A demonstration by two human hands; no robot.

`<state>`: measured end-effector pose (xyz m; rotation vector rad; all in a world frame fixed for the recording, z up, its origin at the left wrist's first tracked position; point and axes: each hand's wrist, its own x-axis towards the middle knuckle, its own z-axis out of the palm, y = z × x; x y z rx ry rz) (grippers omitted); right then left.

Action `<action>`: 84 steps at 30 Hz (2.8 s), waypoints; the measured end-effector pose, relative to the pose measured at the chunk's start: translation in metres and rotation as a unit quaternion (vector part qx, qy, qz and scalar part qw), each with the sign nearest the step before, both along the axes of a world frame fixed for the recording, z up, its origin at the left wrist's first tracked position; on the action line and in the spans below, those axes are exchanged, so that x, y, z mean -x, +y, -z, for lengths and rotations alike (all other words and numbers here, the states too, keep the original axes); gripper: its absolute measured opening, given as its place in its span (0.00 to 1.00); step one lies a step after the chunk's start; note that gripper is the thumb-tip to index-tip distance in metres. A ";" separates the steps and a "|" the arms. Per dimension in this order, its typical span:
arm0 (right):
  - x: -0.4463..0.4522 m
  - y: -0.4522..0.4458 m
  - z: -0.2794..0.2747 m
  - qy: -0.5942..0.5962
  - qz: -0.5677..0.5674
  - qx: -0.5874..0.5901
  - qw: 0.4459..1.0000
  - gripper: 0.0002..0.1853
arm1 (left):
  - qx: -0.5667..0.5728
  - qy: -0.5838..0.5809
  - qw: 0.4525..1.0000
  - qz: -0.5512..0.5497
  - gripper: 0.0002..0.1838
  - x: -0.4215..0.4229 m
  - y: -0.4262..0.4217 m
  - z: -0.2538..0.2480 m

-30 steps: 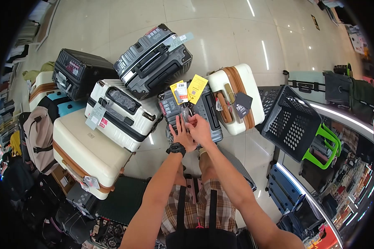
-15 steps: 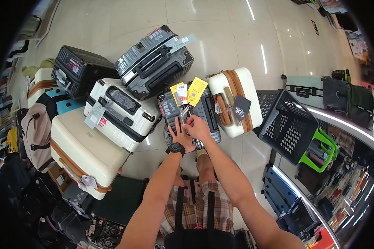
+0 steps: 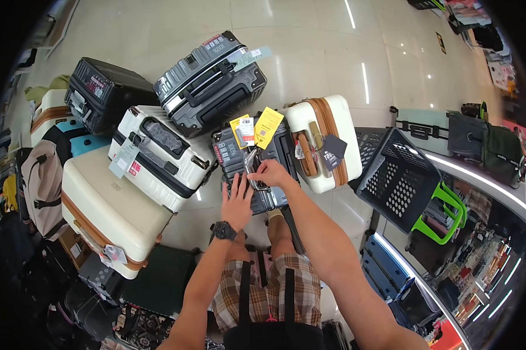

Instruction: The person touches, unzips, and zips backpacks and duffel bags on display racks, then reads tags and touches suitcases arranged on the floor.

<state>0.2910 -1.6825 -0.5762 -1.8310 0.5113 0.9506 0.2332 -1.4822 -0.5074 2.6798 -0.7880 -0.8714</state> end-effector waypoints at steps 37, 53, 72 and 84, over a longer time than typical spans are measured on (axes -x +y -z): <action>0.015 -0.004 0.002 0.039 -0.080 0.045 0.995 0.33 | -0.074 0.042 0.801 -0.593 0.77 -0.150 0.176 0.020; 0.022 -0.001 -0.027 0.031 -0.016 0.010 0.999 0.28 | -0.013 0.209 0.813 -0.542 0.93 -0.165 0.210 0.019; 0.026 0.041 -0.043 -0.148 0.062 0.330 0.930 0.30 | -0.040 0.303 0.834 -0.460 0.94 -0.180 0.227 -0.003; 0.011 0.088 -0.034 -0.080 -0.007 0.537 0.840 0.51 | -0.062 0.383 0.830 -0.401 0.94 -0.196 0.241 -0.011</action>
